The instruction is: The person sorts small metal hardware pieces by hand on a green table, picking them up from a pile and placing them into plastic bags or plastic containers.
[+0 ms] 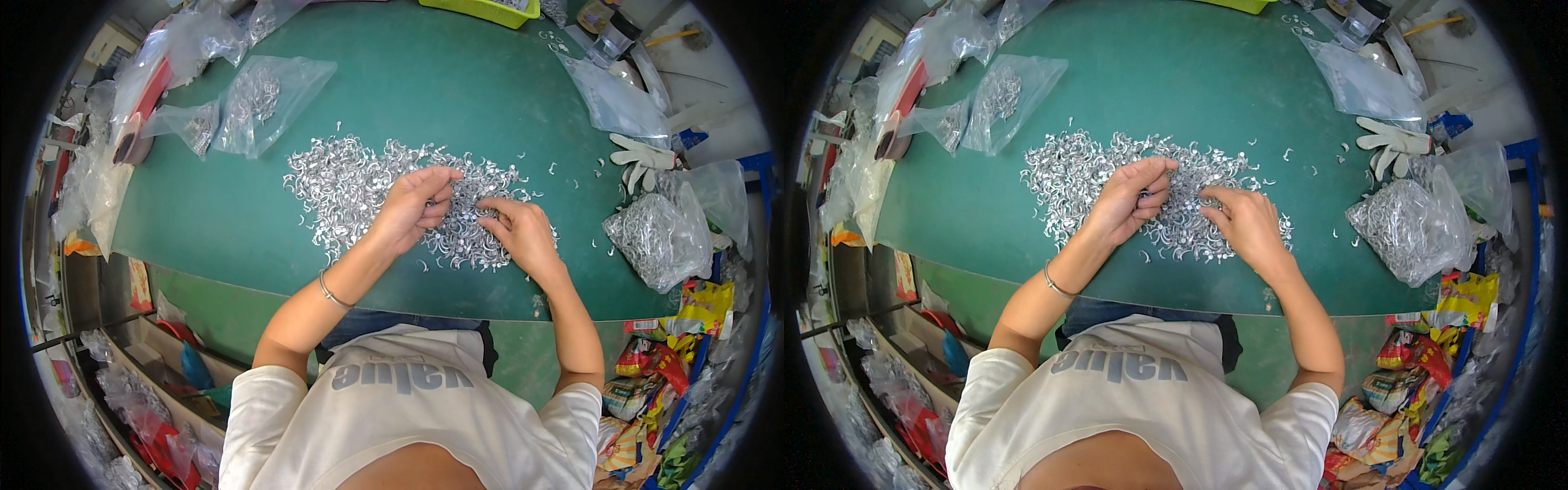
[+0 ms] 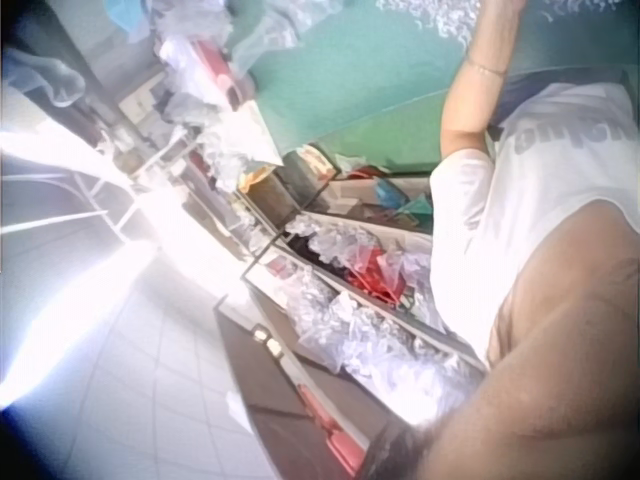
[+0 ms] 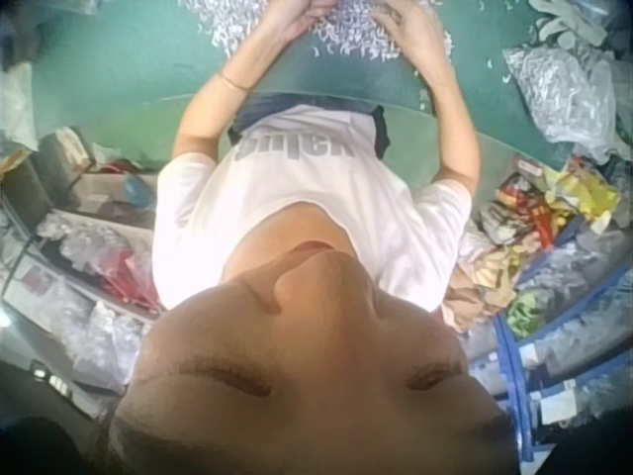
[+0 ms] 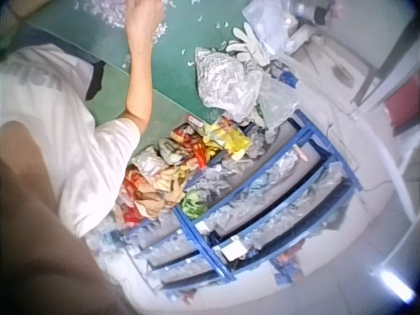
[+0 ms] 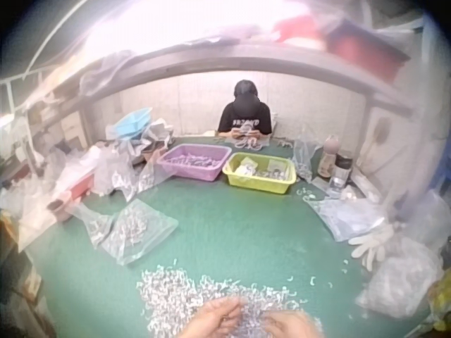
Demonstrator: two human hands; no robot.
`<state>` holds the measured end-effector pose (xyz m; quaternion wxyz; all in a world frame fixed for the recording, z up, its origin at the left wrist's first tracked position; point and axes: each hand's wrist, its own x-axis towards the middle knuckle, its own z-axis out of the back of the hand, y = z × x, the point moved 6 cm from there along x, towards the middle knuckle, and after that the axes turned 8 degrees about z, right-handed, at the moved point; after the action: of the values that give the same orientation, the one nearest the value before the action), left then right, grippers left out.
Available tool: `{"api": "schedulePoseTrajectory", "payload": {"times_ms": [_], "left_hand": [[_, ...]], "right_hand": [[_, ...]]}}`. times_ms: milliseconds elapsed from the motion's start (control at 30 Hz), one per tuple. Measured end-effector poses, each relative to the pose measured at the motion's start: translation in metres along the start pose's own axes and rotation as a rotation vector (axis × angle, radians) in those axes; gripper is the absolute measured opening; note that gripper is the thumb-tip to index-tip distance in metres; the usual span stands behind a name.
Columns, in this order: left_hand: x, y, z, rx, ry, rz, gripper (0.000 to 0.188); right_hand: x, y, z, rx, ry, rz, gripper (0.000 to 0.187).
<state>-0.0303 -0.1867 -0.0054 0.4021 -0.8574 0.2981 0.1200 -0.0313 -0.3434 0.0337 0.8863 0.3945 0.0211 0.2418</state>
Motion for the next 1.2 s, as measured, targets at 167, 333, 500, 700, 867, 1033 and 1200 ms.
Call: {"api": "schedulePoseTrajectory", "payload": {"times_ms": [167, 333, 500, 700, 867, 1033, 1200], "left_hand": [[0.0, 0.0, 0.004, 0.09, 0.023, -0.089, 0.017], [-0.002, -0.005, 0.007, 0.118, -0.039, -0.144, 0.016], [-0.003, -0.007, 0.006, 0.145, -0.05, -0.158, 0.016], [-0.004, -0.008, 0.007, 0.177, -0.065, -0.177, 0.016], [-0.005, -0.009, 0.005, 0.266, -0.079, -0.198, 0.015], [-0.01, -0.018, -0.01, 0.815, -0.165, -0.736, 0.012], [-0.013, -0.009, -0.027, 1.148, -0.216, -0.606, 0.012]], "right_hand": [[-0.005, -0.01, 0.009, -0.062, 0.028, -0.131, 0.009], [-0.013, -0.026, 0.026, -0.068, -0.002, -0.174, 0.009], [-0.011, -0.018, 0.028, -0.105, -0.031, -0.179, 0.013], [-0.009, -0.005, 0.021, -0.436, -0.067, -0.166, 0.014], [-0.013, -0.011, 0.031, -0.397, -0.096, -0.25, 0.012], [-0.013, -0.013, 0.025, -0.366, -0.128, -0.185, 0.012], [-0.014, -0.027, 0.032, -0.308, -0.172, -0.186, 0.008]]}}
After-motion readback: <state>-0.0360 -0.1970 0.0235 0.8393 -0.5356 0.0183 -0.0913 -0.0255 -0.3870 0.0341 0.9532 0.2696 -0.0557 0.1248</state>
